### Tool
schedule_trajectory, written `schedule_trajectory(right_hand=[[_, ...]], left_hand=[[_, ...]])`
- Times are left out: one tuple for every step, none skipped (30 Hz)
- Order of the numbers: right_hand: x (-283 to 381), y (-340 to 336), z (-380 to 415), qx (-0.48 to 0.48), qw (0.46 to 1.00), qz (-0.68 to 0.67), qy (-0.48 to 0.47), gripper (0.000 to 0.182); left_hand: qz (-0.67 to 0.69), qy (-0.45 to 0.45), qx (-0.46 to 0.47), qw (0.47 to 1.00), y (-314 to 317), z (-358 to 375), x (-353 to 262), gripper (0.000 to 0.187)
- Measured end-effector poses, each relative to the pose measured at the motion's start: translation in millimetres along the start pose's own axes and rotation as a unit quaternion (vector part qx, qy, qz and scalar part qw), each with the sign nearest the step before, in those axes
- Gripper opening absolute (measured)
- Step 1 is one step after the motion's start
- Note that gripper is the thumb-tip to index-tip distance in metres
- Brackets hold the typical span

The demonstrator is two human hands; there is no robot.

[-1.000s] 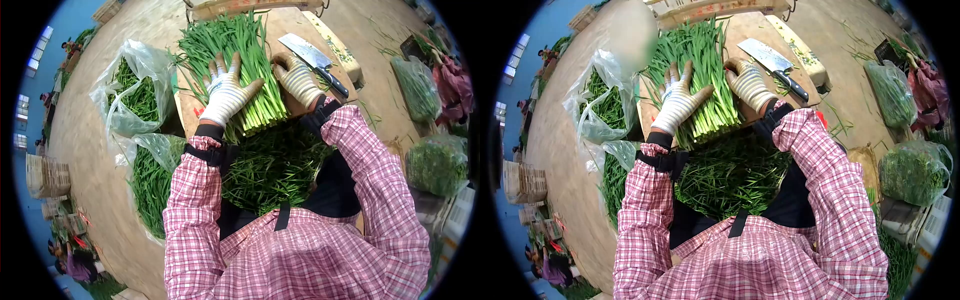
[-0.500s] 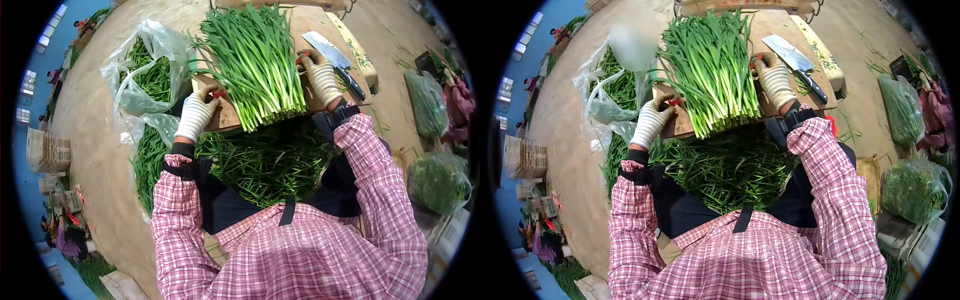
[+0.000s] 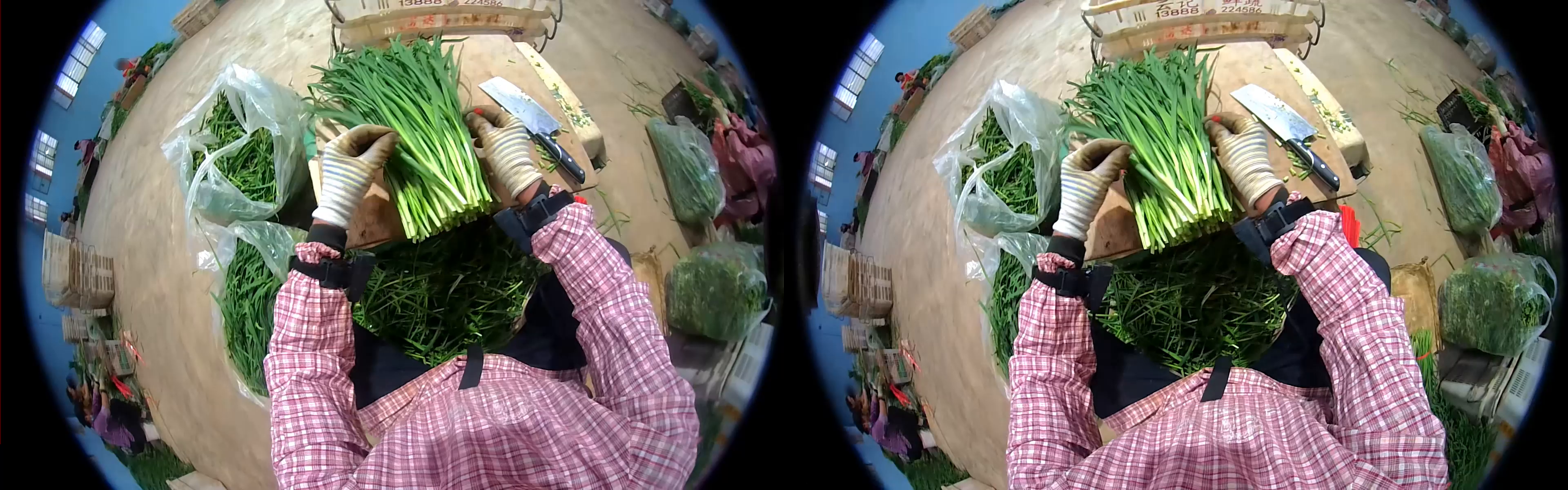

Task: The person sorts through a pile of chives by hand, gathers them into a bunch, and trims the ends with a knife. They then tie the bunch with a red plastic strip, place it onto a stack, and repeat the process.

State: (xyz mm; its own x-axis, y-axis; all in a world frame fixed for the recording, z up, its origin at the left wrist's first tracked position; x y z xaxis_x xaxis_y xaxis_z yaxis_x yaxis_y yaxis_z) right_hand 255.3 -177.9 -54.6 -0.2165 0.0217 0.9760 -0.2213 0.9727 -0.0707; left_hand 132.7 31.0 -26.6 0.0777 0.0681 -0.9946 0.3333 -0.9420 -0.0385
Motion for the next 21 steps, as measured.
schedule_trajectory(right_hand=[[-8,2,-8,0.014,0.995,0.032,-0.092,0.020],[-4,4,-9,0.023,0.992,0.069,-0.108,0.020],[-1,9,-11,0.033,0.986,0.105,-0.123,0.019],[2,13,-14,0.039,0.981,0.129,-0.142,0.018],[16,17,-14,0.058,0.963,0.181,-0.189,0.018],[28,22,-14,0.081,0.948,0.204,-0.230,0.018],[39,28,-13,0.104,0.931,0.225,-0.268,0.019],[48,34,-12,0.131,0.912,0.253,-0.295,0.020],[52,41,-15,0.158,0.900,0.268,-0.305,0.020],[57,44,-16,0.183,0.890,0.261,-0.325,0.020],[62,46,-16,0.207,0.880,0.255,-0.345,0.020],[70,48,-14,0.246,0.876,0.247,-0.332,0.017],[69,48,-15,0.247,0.877,0.248,-0.330,0.017],[67,51,-14,0.293,0.869,0.222,-0.331,0.017],[64,51,-12,0.338,0.859,0.197,-0.329,0.017],[58,45,-16,0.334,0.886,0.173,-0.271,0.018],[62,36,-19,0.313,0.915,0.165,-0.191,0.020],[74,25,-19,0.286,0.940,0.155,-0.102,0.020],[79,15,-18,0.256,0.956,0.144,-0.011,0.021],[62,9,-28,0.252,0.963,0.098,-0.009,0.024],[52,0,-37,0.254,0.963,0.075,-0.056,0.026]], left_hand=[[0.013,-0.014,0.018,1.000,10,-4,-3,0.016],[0.011,-0.025,0.023,0.999,18,-7,-4,0.015],[0.024,-0.030,0.033,0.999,26,-11,-2,0.013],[0.025,-0.030,0.039,0.998,32,-14,-1,0.013],[0.026,-0.031,0.044,0.998,37,-15,1,0.013],[0.024,-0.031,0.034,0.999,39,-14,0,0.012],[0.023,-0.033,0.033,0.999,40,-12,-1,0.012],[0.028,-0.036,0.028,0.999,42,-9,-2,0.012],[0.032,-0.039,0.024,0.998,44,-5,-6,0.011],[0.031,-0.035,0.020,0.999,47,0,-9,0.010],[0.032,-0.042,0.022,0.998,52,6,-9,0.010],[0.037,-0.027,0.007,0.999,55,11,-12,0.009],[0.041,-0.011,-0.008,0.999,59,14,-14,0.009],[-0.021,0.000,-0.051,0.998,62,16,-9,0.009],[-0.101,0.020,-0.077,0.992,64,18,-6,0.010],[-0.112,0.014,-0.080,0.990,67,21,0,0.010],[-0.124,0.011,-0.083,0.989,69,22,-1,0.011],[-0.121,0.013,-0.079,0.989,71,21,0,0.011],[-0.110,0.004,-0.087,0.990,71,20,2,0.011],[-0.100,-0.005,-0.095,0.990,72,20,4,0.011],[-0.100,-0.003,-0.092,0.991,73,20,4,0.011]])
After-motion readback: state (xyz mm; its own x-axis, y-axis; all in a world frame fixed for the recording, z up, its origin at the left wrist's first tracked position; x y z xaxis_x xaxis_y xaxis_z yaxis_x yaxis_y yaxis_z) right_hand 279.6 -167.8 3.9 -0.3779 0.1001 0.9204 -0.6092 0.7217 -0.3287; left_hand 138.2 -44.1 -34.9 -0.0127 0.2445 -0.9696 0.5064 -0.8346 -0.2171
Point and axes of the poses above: each hand's wrist, its own z-axis away from the middle knuckle, its own y-axis out of the palm, x = y × z, the point moved 5 cm from there along -z, towards the middle knuckle, and after that the axes turned 9 degrees about -y, right-handed, at the moved point
